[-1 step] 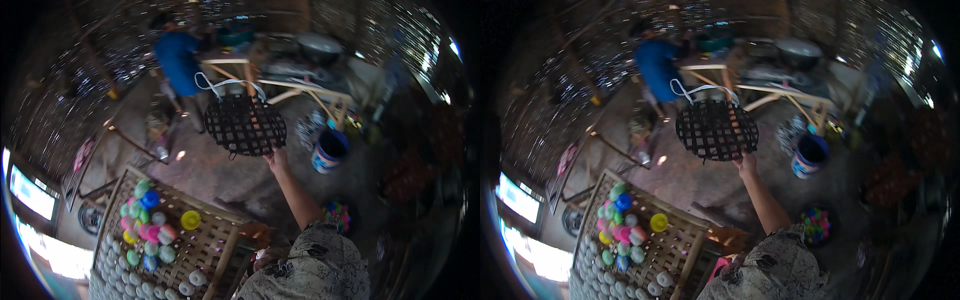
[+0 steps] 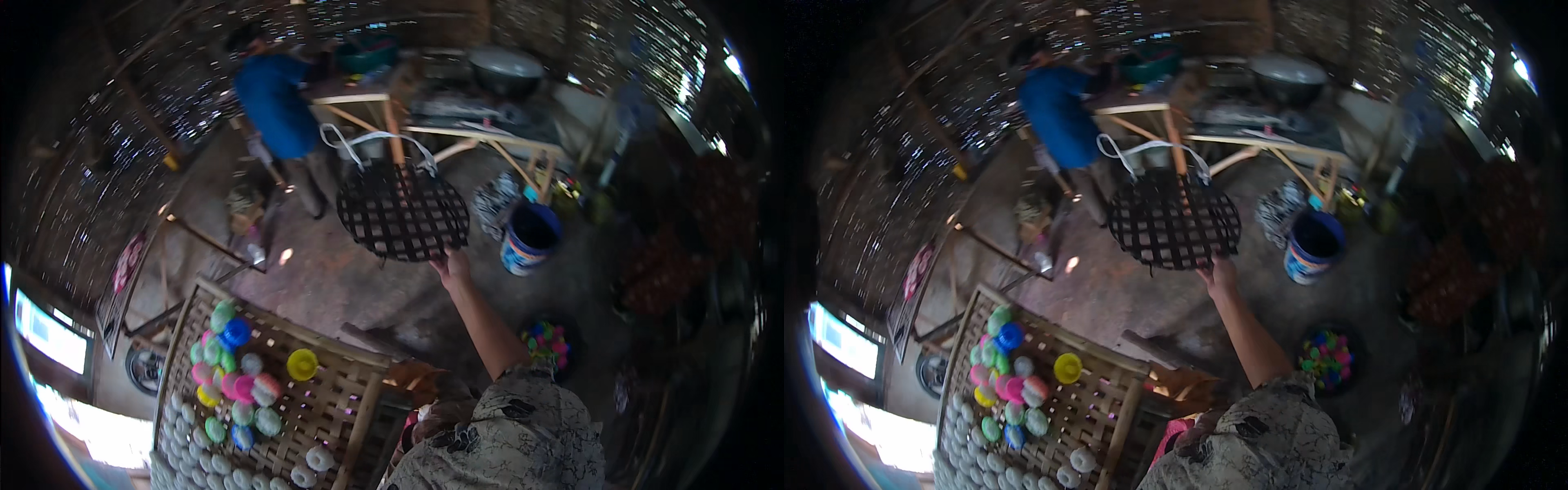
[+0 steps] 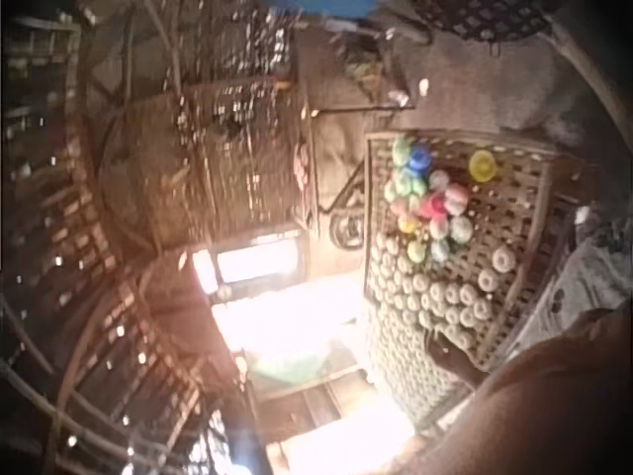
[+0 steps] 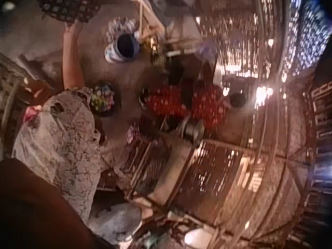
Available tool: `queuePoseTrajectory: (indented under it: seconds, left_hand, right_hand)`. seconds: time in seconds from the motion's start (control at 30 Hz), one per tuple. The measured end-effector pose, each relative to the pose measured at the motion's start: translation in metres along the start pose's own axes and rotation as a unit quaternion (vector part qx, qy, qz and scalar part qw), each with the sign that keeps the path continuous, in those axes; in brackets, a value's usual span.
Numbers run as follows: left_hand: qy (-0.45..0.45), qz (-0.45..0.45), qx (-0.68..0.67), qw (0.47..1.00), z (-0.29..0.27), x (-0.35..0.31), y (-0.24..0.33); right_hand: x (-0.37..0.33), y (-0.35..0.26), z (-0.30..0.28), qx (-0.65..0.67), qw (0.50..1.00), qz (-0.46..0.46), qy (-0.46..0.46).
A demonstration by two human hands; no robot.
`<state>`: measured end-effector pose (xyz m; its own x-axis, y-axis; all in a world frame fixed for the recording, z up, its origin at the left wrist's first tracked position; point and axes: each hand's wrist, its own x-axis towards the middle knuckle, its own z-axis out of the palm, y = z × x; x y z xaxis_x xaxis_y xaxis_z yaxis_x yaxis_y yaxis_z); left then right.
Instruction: The person repeatedly picks up white dough rings from a bamboo tray and places them into small colorful plastic cups, then closes the cups and sets them aside. The process continues with multiple units being assembled one by one.
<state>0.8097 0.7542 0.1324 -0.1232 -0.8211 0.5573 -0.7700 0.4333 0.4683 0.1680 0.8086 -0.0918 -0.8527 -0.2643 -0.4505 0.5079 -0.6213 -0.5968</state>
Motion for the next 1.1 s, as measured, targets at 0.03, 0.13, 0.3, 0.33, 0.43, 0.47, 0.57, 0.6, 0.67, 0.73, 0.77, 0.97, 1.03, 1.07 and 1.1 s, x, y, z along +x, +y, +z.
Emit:
queuePoseTrajectory:
  seconds: [0.03,0.13,0.3,0.33,0.43,0.47,0.57,0.6,0.67,0.73,0.77,0.97,1.03,1.07,1.1]
  left_hand:
    - [-0.017,0.027,-0.016,0.999,0.018,0.020,0.006]
    - [-0.054,0.093,-0.043,0.993,0.055,0.061,0.040]
    - [-0.088,0.145,-0.073,0.983,0.089,0.092,0.083]
    - [-0.091,0.150,-0.079,0.981,0.094,0.093,0.090]
    - [-0.104,0.161,-0.104,0.976,0.098,0.099,0.110]
    - [-0.098,0.175,-0.095,0.975,0.099,0.101,0.113]
    - [-0.081,0.171,-0.075,0.979,0.098,0.101,0.105]
    - [-0.077,0.161,-0.066,0.982,0.092,0.096,0.102]
    - [-0.071,0.154,-0.074,0.983,0.087,0.096,0.095]
    - [-0.068,0.136,-0.064,0.986,0.076,0.084,0.075]
    - [-0.061,0.107,-0.044,0.991,0.066,0.073,0.065]
    - [-0.011,0.039,-0.005,0.999,0.030,0.041,0.026]
    - [0.006,0.036,-0.006,0.999,0.017,0.036,0.013]
    - [0.025,0.025,0.007,0.999,0.011,0.027,0.002]
    - [0.038,-0.014,-0.036,0.999,0.015,0.022,-0.010]
  right_hand:
    - [-0.009,-0.010,-0.037,0.006,0.999,-0.013,0.035]
    - [-0.037,-0.017,-0.146,0.002,0.991,-0.057,0.121]
    - [-0.057,-0.039,-0.230,0.038,0.926,-0.074,0.368]
    - [-0.050,-0.053,-0.235,0.029,0.935,-0.119,0.333]
    - [-0.023,-0.103,-0.225,0.031,0.938,-0.220,0.265]
    - [0.004,-0.123,-0.228,0.052,0.930,-0.243,0.272]
    - [0.065,-0.179,-0.213,0.050,0.929,-0.254,0.264]
    - [0.072,-0.189,-0.199,0.023,0.920,-0.232,0.315]
    - [0.116,-0.196,-0.237,-0.082,0.810,-0.283,0.507]
    - [0.145,-0.182,-0.253,-0.117,0.752,-0.300,0.575]
    - [0.143,-0.155,-0.257,-0.103,0.769,-0.296,0.557]
    - [0.137,0.005,-0.305,-0.176,0.843,-0.283,0.422]
    - [0.135,0.044,-0.276,-0.228,0.881,-0.215,0.354]
    - [0.122,0.056,-0.230,-0.232,0.903,-0.246,0.266]
    - [0.105,0.060,-0.187,-0.225,0.918,-0.274,0.175]
